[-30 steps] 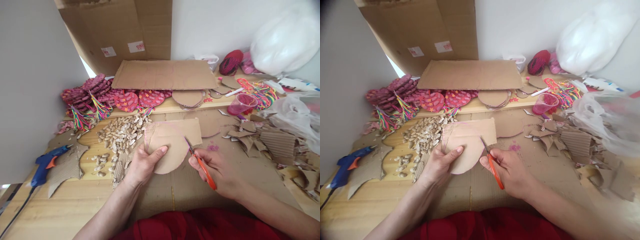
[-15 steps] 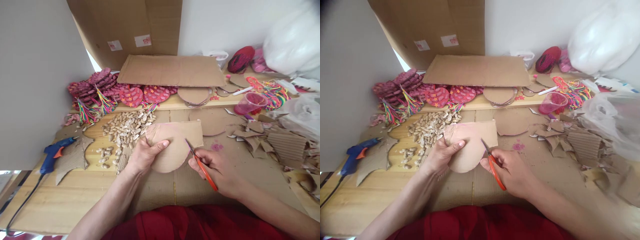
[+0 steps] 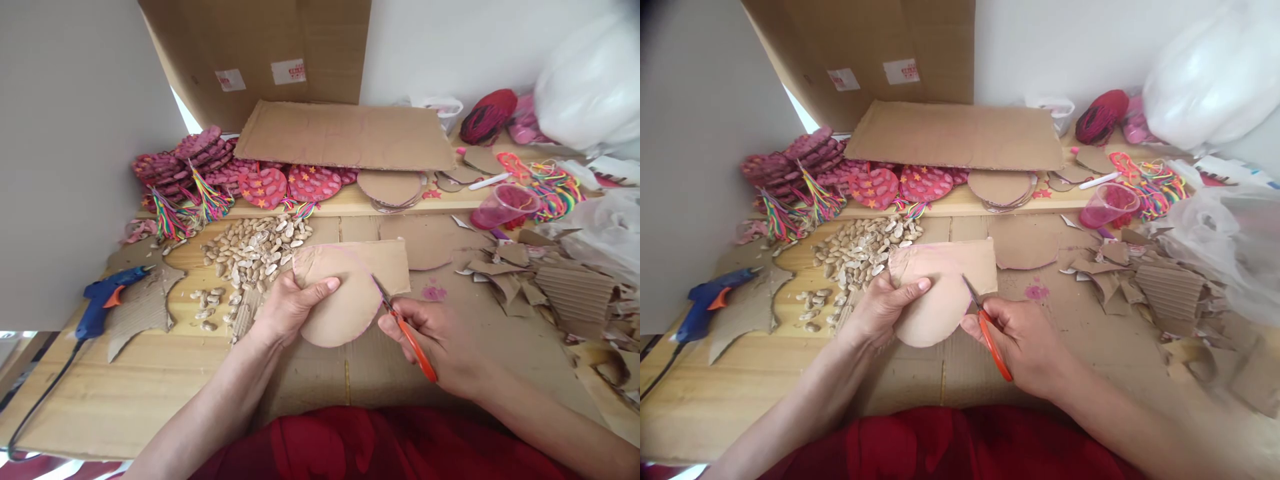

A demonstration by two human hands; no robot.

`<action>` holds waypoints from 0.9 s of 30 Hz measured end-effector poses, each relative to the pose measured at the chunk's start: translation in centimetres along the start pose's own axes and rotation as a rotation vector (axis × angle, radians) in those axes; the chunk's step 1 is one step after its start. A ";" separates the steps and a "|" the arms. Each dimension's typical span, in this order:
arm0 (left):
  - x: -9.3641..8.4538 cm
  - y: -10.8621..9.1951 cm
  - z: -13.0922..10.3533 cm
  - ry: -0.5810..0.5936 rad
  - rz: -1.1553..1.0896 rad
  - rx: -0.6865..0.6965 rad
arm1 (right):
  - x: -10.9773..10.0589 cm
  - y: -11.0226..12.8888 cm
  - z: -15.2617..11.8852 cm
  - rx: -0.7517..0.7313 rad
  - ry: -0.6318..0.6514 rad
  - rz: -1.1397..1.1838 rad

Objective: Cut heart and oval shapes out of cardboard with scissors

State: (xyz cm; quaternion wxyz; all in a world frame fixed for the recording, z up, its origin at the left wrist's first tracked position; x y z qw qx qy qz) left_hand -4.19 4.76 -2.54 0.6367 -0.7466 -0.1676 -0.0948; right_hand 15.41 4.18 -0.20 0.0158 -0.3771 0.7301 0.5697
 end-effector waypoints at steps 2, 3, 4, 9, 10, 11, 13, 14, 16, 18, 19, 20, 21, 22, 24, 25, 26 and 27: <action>0.0 0.0 0.1 0.008 -0.017 0.010 | 0.0 -0.1 0.1 0.001 -0.006 -0.030; 0.0 0.0 0.1 0.012 -0.024 0.015 | -0.1 -0.2 0.1 0.001 -0.009 -0.046; 0.0 0.0 0.1 0.017 -0.029 0.018 | -0.1 -0.3 0.1 0.001 -0.007 -0.061; 0.0 0.2 0.3 0.036 -0.048 0.028 | -0.1 -0.6 0.4 0.008 -0.002 -0.087; 0.0 0.1 0.3 0.038 -0.054 0.031 | -0.1 -0.7 0.5 0.009 -0.003 -0.082; 0.0 0.1 0.3 0.038 -0.057 0.033 | -0.1 -0.7 0.5 0.011 -0.004 -0.069; -0.1 0.0 0.3 0.031 -0.056 0.046 | 0.0 -0.8 0.6 0.022 0.001 -0.019; -0.1 -0.1 0.3 0.025 -0.050 0.055 | 0.1 -0.9 0.7 0.029 0.008 0.014; -0.1 -0.2 0.3 0.021 -0.034 0.065 | 0.3 -1.0 0.6 0.030 0.029 0.075; 0.1 -0.1 0.2 0.032 -0.027 0.054 | 0.4 -0.8 0.5 0.006 0.042 0.100; 0.2 -0.1 0.1 0.040 -0.025 0.046 | 0.4 -0.8 0.4 -0.005 0.043 0.096; 0.4 -0.1 0.0 0.045 -0.021 0.041 | 0.3 -0.7 0.4 -0.009 0.041 0.088; 0.4 -0.1 0.0 0.047 -0.014 0.039 | 0.3 -0.8 0.3 -0.004 0.044 0.079; 0.5 -0.2 0.0 0.049 -0.002 0.040 | 0.4 -0.9 0.3 0.006 0.050 0.072; 0.5 -0.4 0.0 0.049 0.026 0.049 | 0.5 -1.1 0.4 0.025 0.070 0.077; 0.5 -0.5 0.0 0.048 0.036 0.058 | 0.5 -1.2 0.4 0.028 0.075 0.084; 0.5 -0.6 0.0 0.047 0.040 0.070 | 0.5 -1.3 0.5 0.027 0.073 0.088; 0.5 -0.7 0.0 0.045 0.039 0.080 | 0.5 -1.4 0.5 0.025 0.064 0.086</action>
Point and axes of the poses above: each hand's wrist, its own z-axis towards the middle knuckle, its own x-axis out of the palm, y = z × x, the point moved 7 cm from there along z, towards the middle knuckle, and after that the axes turned 9 degrees about x, right-handed, at the moved point
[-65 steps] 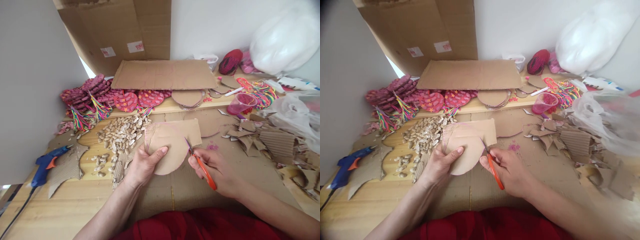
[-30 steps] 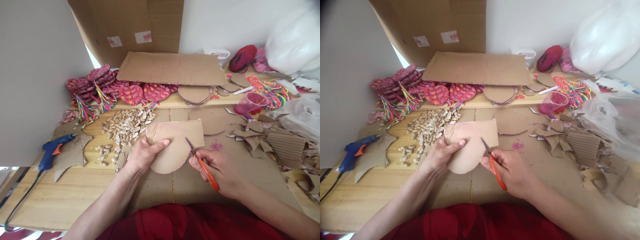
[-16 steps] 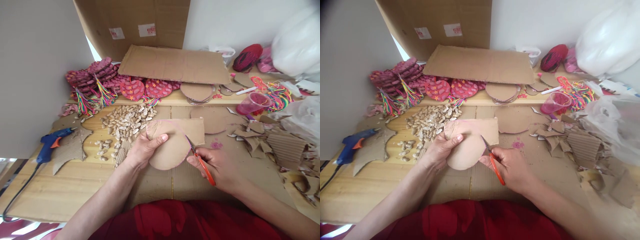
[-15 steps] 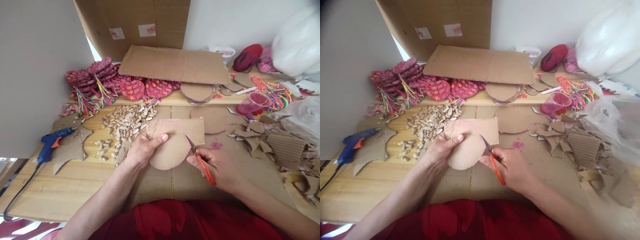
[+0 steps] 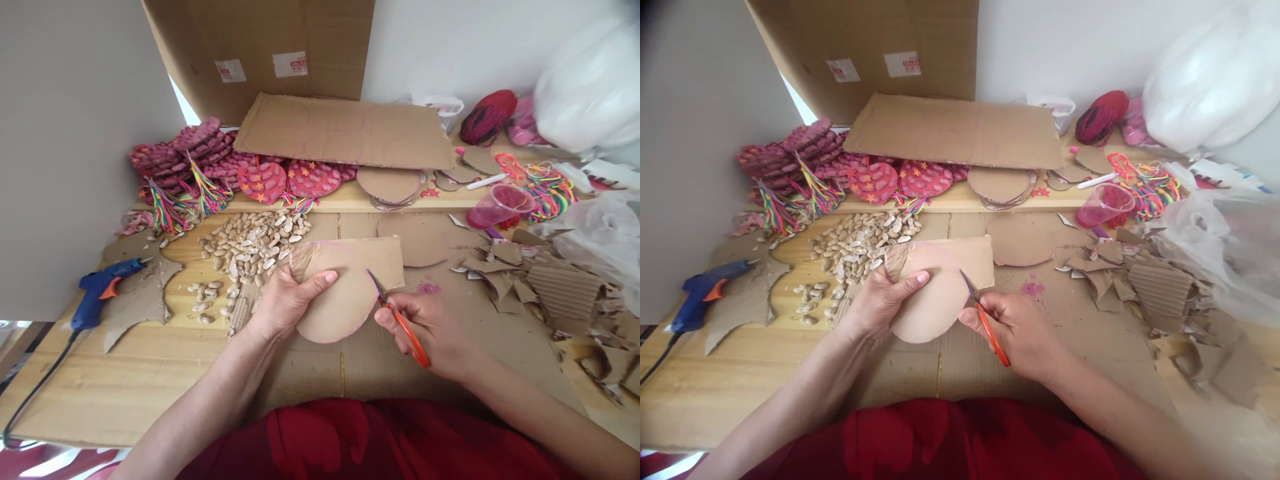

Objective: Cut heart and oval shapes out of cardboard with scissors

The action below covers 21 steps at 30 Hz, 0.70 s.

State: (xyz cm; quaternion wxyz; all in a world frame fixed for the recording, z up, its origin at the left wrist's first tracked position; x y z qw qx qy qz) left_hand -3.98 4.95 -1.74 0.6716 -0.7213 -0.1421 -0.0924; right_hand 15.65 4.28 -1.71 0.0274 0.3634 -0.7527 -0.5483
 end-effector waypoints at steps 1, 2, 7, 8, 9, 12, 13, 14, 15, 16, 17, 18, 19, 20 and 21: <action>0.0 0.0 0.0 -0.002 -0.005 0.007 | -0.1 0.0 0.0 -0.002 -0.011 -0.008; -0.1 0.0 0.0 -0.003 -0.014 0.008 | -0.1 -0.1 0.1 -0.002 -0.018 -0.021; -0.4 -0.1 0.0 -0.017 -0.006 -0.007 | -0.1 0.0 0.3 -0.003 -0.037 -0.144; -0.5 -0.3 0.0 -0.022 0.012 0.007 | -0.1 0.0 0.4 -0.003 -0.048 -0.166; -0.6 -0.6 0.0 -0.027 0.033 0.027 | 0.0 0.1 0.5 0.001 -0.057 -0.179; -0.9 -1.3 0.1 -0.037 0.093 0.083 | 0.4 -0.1 0.7 0.030 -0.038 -0.110; -1.1 -1.4 0.2 -0.041 0.107 0.089 | 0.6 -0.2 0.8 0.046 -0.011 -0.045; -1.2 -1.4 0.2 -0.045 0.118 0.084 | 0.9 -0.3 0.8 0.064 0.020 0.033; -1.4 -1.3 0.2 -0.047 0.126 0.071 | 1.1 -0.5 0.7 0.080 0.058 0.111; -1.5 -1.2 0.2 -0.046 0.134 0.055 | 1.3 -0.5 0.7 0.095 0.096 0.176; -1.7 -1.1 0.3 -0.044 0.141 0.042 | 1.4 -0.6 0.6 0.108 0.134 0.222; -1.7 -1.0 0.3 -0.040 0.146 0.035 | 1.6 -0.5 0.5 0.117 0.174 0.251; -1.8 -1.0 0.3 -0.037 0.149 0.035 | 1.8 -0.4 0.3 0.121 0.214 0.267; -1.8 -1.0 0.3 -0.031 0.151 0.033 | 1.9 -0.2 0.2 0.119 0.251 0.276; -1.7 -1.1 0.3 -0.025 0.152 0.030 | 2.0 0.1 0.1 0.115 0.280 0.281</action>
Point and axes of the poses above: each hand's wrist, its own z-axis towards the middle knuckle, its own x-axis out of the palm, y = z × x, the point moved 7 cm from there along z, towards the middle knuckle, and after that the axes turned 9 degrees about x, right-handed, at the moved point
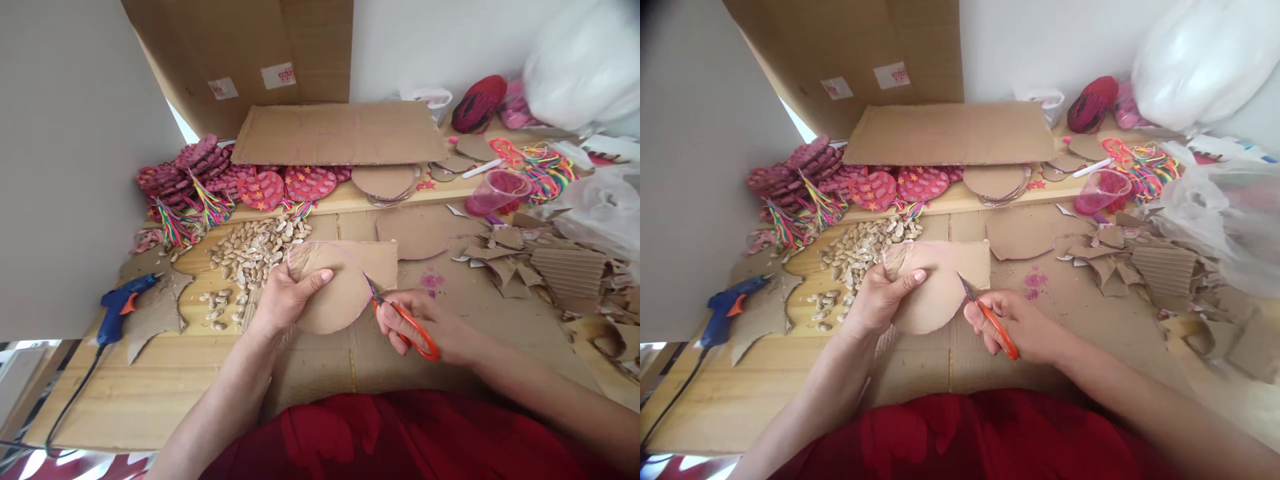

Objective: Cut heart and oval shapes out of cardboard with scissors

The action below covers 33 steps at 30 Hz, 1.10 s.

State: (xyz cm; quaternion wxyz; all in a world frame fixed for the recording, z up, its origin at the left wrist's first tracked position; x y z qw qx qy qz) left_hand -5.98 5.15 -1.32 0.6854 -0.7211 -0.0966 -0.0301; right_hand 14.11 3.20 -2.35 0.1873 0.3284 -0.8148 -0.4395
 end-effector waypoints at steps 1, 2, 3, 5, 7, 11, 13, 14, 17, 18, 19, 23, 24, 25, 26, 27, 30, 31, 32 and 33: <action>0.0 0.0 0.0 0.007 0.003 -0.006 | 0.1 0.2 -0.1 0.000 0.018 0.002; 0.1 0.0 0.0 0.015 0.008 -0.017 | 0.2 0.5 -0.2 0.002 0.027 0.004; 0.1 0.0 0.0 0.018 0.014 -0.022 | 0.2 0.7 -0.3 0.006 0.025 0.004; 0.0 -0.2 0.0 0.004 0.023 -0.004 | 0.0 0.9 -0.5 0.016 0.011 -0.001; -0.4 -0.5 0.1 -0.030 0.022 0.039 | -0.1 0.9 -0.6 0.022 0.014 -0.027; -1.7 -1.4 0.4 -0.149 0.027 0.120 | -0.6 0.4 -0.6 0.041 0.015 -0.093; -2.0 -1.5 0.5 -0.178 0.002 0.109 | -1.4 0.5 -0.5 0.003 -0.085 -0.091; -1.9 -1.4 0.5 -0.176 -0.025 0.085 | -1.9 0.6 -0.4 -0.027 -0.167 -0.094; -1.9 -1.0 0.5 -0.177 -0.097 0.024 | -2.9 1.0 -0.4 -0.094 -0.386 -0.158; -2.0 -1.0 0.5 -0.192 -0.108 0.025 | -3.0 1.1 -0.3 -0.101 -0.412 -0.178; -2.1 -1.0 0.5 -0.215 -0.116 0.038 | -3.1 1.2 -0.3 -0.109 -0.428 -0.178; -2.0 -1.0 0.3 -0.246 -0.136 0.063 | -5.0 1.6 -0.4 -0.180 -0.532 0.026; -1.5 -0.6 0.2 -0.204 -0.135 0.026 | -5.4 1.7 -0.4 -0.201 -0.538 0.101; -0.8 -0.1 0.0 -0.148 -0.131 -0.028 | -5.6 1.7 -0.3 -0.219 -0.515 0.168; 0.0 0.4 -0.2 -0.093 -0.127 -0.085 | -5.6 1.7 -0.2 -0.227 -0.471 0.222; 0.6 0.9 -0.5 -0.049 -0.124 -0.134 | -5.3 1.6 0.0 -0.229 -0.414 0.261; 1.8 1.8 -1.1 0.013 -0.127 -0.188 | -4.2 1.6 0.4 -0.224 -0.281 0.290; 2.0 1.9 -1.1 0.024 -0.135 -0.190 | -3.9 1.6 0.4 -0.228 -0.261 0.289; 2.1 2.0 -1.2 0.036 -0.149 -0.197 | -3.6 1.7 0.4 -0.237 -0.248 0.292; 2.3 2.0 -1.3 0.044 -0.167 -0.210 | -3.4 1.9 0.3 -0.247 -0.239 0.298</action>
Point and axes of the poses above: each hand's wrist, its own z-axis towards the middle knuckle, its own x-axis out of the palm, y = z × x, the point moved 7 cm from there along z, towards the middle knuckle, and after that the axes turned 9 degrees about x, right-handed, at the moved point
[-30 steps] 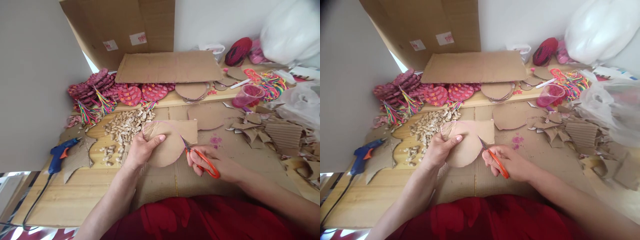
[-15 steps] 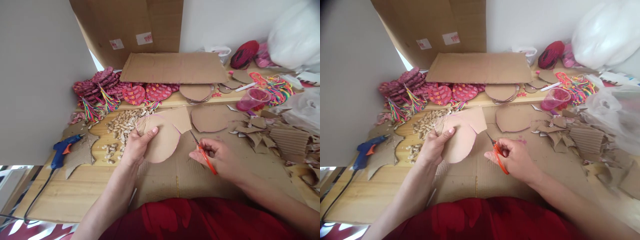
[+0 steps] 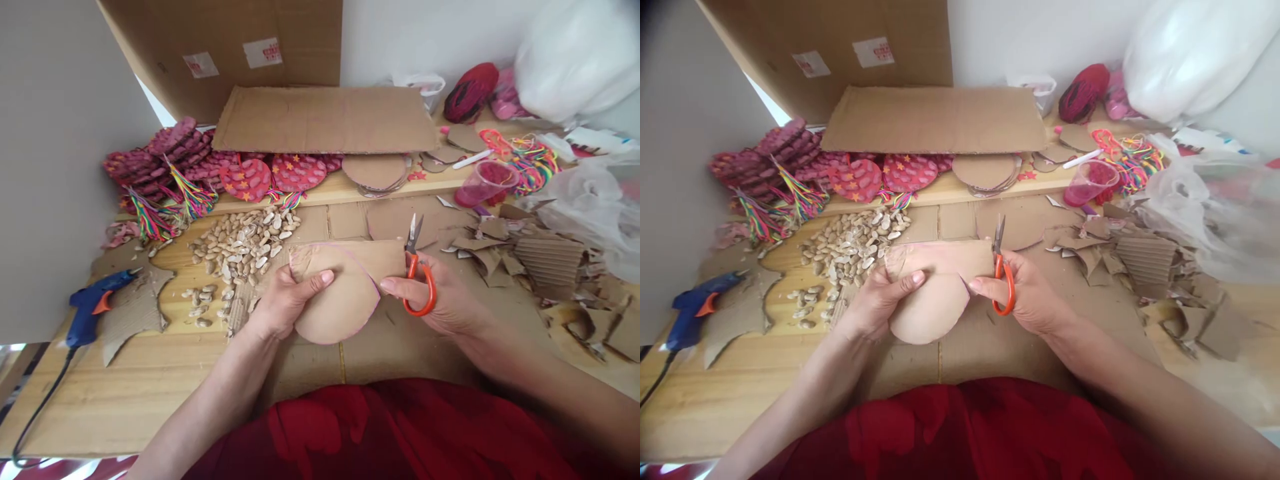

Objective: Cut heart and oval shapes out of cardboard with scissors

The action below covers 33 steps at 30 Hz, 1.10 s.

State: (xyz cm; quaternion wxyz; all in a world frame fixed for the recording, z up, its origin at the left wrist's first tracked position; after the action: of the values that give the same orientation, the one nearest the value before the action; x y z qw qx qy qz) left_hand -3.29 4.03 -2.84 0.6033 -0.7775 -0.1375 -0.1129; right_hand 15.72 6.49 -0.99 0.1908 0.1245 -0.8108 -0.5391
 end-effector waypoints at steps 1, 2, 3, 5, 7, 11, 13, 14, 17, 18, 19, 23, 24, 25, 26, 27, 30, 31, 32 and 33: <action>0.0 0.1 0.0 0.006 -0.017 -0.015 | 0.1 0.1 -0.1 -0.005 0.005 0.006; 0.1 0.1 -0.1 0.010 -0.032 -0.031 | 0.1 0.3 -0.2 -0.009 0.002 0.008; 0.1 0.1 -0.1 0.019 -0.043 -0.049 | 0.0 0.5 -0.3 -0.013 -0.009 0.004; 0.2 0.2 -0.2 0.043 -0.051 -0.068 | -0.4 0.7 -0.3 -0.010 -0.037 -0.023; 0.3 -0.1 -0.2 0.063 -0.043 -0.047 | -0.6 0.5 -0.1 0.021 -0.035 -0.060; -0.1 -0.9 -0.1 0.032 0.026 0.074 | -0.8 -0.3 0.4 0.055 -0.046 -0.085; -0.3 -1.0 -0.1 0.014 0.052 0.083 | -0.8 -0.6 0.3 0.055 -0.081 -0.097; -0.5 -1.0 -0.1 0.005 0.056 0.079 | -0.7 -0.6 0.3 0.057 -0.078 -0.099; -0.7 -0.7 0.1 -0.015 0.030 0.054 | 0.2 -0.5 -0.1 0.060 -0.009 -0.070; -0.7 -0.5 0.1 -0.012 0.013 0.033 | 0.5 -0.4 -0.2 0.059 0.013 -0.058; -0.7 -0.3 0.1 -0.006 -0.006 0.003 | 0.6 -0.3 -0.3 0.056 0.031 -0.056; -0.3 0.5 0.0 0.006 -0.074 -0.097 | 0.6 0.2 -0.6 -0.049 0.085 -0.108; -0.1 0.7 -0.1 0.021 -0.091 -0.117 | 0.6 0.4 -0.7 -0.097 0.088 -0.143; 0.1 0.9 -0.1 0.049 -0.107 -0.143 | 0.4 0.6 -0.9 -0.150 0.070 -0.179; 0.4 1.2 -0.2 0.085 -0.125 -0.173 | 0.2 0.8 -1.0 -0.200 0.036 -0.218; 0.7 1.5 -0.3 0.125 -0.143 -0.202 | 0.0 1.0 -1.2 -0.249 -0.007 -0.254; 1.5 2.0 -0.7 0.197 -0.181 -0.245 | -0.3 1.7 -1.5 -0.374 -0.140 -0.306; 1.7 2.1 -0.8 0.203 -0.187 -0.249 | -0.2 1.8 -1.5 -0.407 -0.168 -0.317; 1.9 2.2 -0.9 0.207 -0.189 -0.256 | -0.1 1.9 -1.4 -0.439 -0.184 -0.324; 2.2 2.3 -1.0 0.213 -0.190 -0.267 | -0.1 2.0 -1.3 -0.462 -0.198 -0.321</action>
State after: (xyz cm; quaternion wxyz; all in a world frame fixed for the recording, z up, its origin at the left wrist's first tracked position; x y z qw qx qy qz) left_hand -0.48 2.70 -3.96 0.4925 -0.8178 -0.1295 -0.2682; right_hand 16.36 6.20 1.24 0.0465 0.1513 -0.6513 -0.7421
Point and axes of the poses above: each hand's wrist, its own z-axis towards the middle knuckle, its own x-axis out of the palm, y = z × x, the point moved 7 cm from there along z, towards the middle knuckle, and after that the axes turned 9 degrees about x, right-handed, at the moved point
